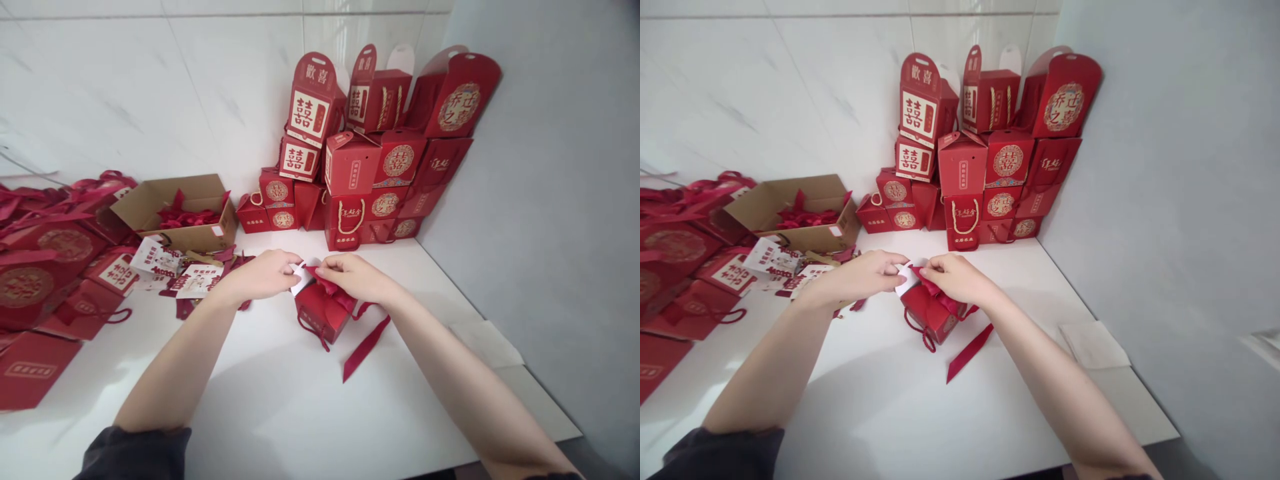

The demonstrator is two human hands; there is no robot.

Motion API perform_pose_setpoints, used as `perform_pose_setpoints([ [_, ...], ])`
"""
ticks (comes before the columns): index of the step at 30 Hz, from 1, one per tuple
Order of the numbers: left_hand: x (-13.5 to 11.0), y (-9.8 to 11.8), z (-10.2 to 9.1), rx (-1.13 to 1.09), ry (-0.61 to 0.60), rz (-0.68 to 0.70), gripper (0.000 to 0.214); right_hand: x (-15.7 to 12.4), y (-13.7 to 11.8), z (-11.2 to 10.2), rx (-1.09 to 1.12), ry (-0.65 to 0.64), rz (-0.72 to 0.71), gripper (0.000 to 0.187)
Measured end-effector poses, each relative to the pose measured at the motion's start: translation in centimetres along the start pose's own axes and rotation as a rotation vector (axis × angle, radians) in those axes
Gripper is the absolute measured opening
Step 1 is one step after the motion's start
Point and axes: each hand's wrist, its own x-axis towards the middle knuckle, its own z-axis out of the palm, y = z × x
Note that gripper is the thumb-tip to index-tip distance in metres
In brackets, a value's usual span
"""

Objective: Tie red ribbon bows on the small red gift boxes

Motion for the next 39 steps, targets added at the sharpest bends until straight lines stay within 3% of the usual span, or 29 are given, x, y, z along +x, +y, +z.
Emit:
perform_pose_setpoints([
  [8,0.0,-0.4,0.2,0.029,-0.044,0.085,0.039,0.1,-0.2,0.4,-0.045,-0.034,-0.062,0.031],
  [13,0.1,-0.6,0.2,0.034,-0.037,0.118,0.029,-0.1,-0.2,0.2,-0.062,-0.061,-0.02,0.029],
  [25,0.0,-0.7,0.2,-0.043,-0.079,0.043,0.036,0.1,-0.1,0.3,-0.03,-0.057,-0.063,0.028],
  [34,0.8,-0.4,0.7,-0.19,0.007,0.086,0.022,0.1,-0.2,0.4,-0.075,-0.059,-0.067,0.027],
  [39,0.5,-1.7,-1.0,-0.177,-0.013,0.028,0.018,-0.7,-1.2,-1.1,-0.084,-0.063,-0.053,0.028],
])
